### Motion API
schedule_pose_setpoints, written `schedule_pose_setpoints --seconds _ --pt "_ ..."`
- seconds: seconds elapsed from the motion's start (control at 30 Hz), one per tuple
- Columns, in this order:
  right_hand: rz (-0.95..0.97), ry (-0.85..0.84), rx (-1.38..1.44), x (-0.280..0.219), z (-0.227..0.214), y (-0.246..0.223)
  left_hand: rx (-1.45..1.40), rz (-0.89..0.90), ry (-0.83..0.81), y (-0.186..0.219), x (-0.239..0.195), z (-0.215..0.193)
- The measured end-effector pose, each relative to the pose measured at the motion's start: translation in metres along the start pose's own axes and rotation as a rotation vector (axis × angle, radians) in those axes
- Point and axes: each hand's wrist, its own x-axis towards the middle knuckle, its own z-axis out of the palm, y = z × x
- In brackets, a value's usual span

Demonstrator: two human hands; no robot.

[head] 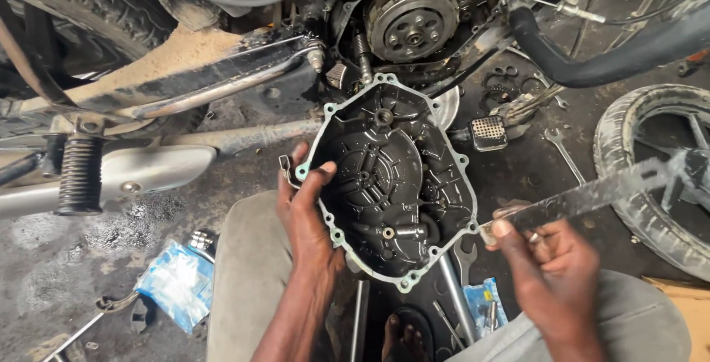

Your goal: Scrape off old gasket material from a motorcycle engine side cover using a metal strip.

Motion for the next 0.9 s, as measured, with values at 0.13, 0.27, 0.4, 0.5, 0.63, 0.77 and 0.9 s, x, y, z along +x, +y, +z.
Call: schedule_pose_setpoints --seconds 0.13,0.27,0.4,0.5,0.63,0.77,0.9 --pt "-0.075 0.071 -0.017 -0.010 0.010 0.010 0.023 0.024 0.026 -0.001 -0.004 -0.002" --pt "-0.067 0.154 -0.044 -0.014 0.019 0.003 0.033 0.048 0.043 0.001 -0.012 0.005" --pt "-0.002 0.223 -0.099 -0.017 0.024 0.006 0.096 0.078 0.070 0.000 -0.013 0.003" --pt "-0.050 0.225 -0.029 -0.012 0.026 0.000 0.003 0.047 0.059 0.003 -0.018 0.008" --pt "0.028 0.262 -0.163 -0.019 0.024 0.017 0.069 0.098 0.045 -0.001 -0.018 0.005" --pt "-0.018 0.265 -0.064 -0.013 0.027 0.016 0.094 0.130 0.055 -0.001 -0.015 0.003" --pt "-0.127 0.217 0.008 -0.011 0.031 0.003 0.032 0.106 0.041 0.000 -0.018 0.006"
